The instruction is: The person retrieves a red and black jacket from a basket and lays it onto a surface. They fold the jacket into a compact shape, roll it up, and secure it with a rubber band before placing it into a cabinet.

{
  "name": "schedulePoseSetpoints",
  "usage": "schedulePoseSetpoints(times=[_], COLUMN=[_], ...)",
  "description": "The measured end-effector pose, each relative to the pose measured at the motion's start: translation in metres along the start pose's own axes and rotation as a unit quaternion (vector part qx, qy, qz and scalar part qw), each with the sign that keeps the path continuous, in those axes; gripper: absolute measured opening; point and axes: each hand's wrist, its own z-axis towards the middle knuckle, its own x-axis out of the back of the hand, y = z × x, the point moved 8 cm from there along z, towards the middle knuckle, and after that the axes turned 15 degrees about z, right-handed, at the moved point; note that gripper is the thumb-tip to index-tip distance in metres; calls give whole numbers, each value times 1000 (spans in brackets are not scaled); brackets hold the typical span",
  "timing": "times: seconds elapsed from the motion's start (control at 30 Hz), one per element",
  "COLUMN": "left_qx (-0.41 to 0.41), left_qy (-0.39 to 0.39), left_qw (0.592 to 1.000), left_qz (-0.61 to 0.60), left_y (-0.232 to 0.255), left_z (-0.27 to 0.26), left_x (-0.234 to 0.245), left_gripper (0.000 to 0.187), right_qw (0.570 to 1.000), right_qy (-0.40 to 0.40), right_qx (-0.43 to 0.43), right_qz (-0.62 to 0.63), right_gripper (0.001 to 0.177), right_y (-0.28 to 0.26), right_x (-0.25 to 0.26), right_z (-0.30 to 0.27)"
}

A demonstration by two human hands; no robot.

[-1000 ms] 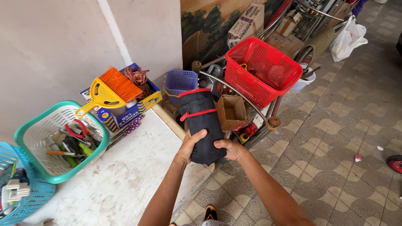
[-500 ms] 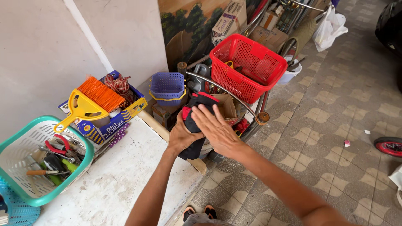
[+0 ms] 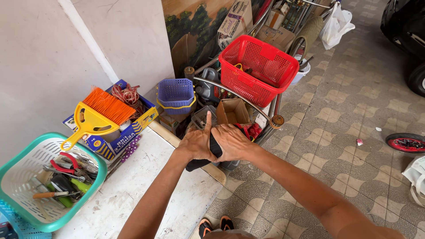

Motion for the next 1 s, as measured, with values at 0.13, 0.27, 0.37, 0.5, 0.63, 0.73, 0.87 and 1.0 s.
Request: schedulePoseSetpoints(times=[0.13,0.27,0.37,0.5,0.63,0.73,0.87,1.0], left_qx=[-42,-65,-131,-223,-170,-209,-147,-129], left_qy=[-16,-55,58,207,139,126,94,96], left_qw=[996,996,942,780,723,645,609,624], left_qz=[75,-35,-305,-547,-655,-724,-774,-764], left_y=[7,-11,-75,-122,-76,-62,-47,-32], left_z=[-7,-13,-38,-88,-40,-12,6,8], left_x=[13,41,86,55,-58,-86,-89,-72], left_gripper=[163,142,128,135,144,130,113,100], right_qw=[989,966,951,864,770,665,560,547], right_qy=[-37,-89,-19,55,15,-2,-16,-22], right_qx=[-100,-178,-145,-119,-138,-171,-191,-198], right_qz=[99,167,272,486,622,727,806,813], right_gripper=[87,96,106,106,98,100,106,109], right_y=[8,2,-9,-2,17,32,52,68], right_x=[-12,-22,-11,-13,-52,-92,-136,-155], right_z=[-2,-7,-15,-25,-21,-29,-40,-51])
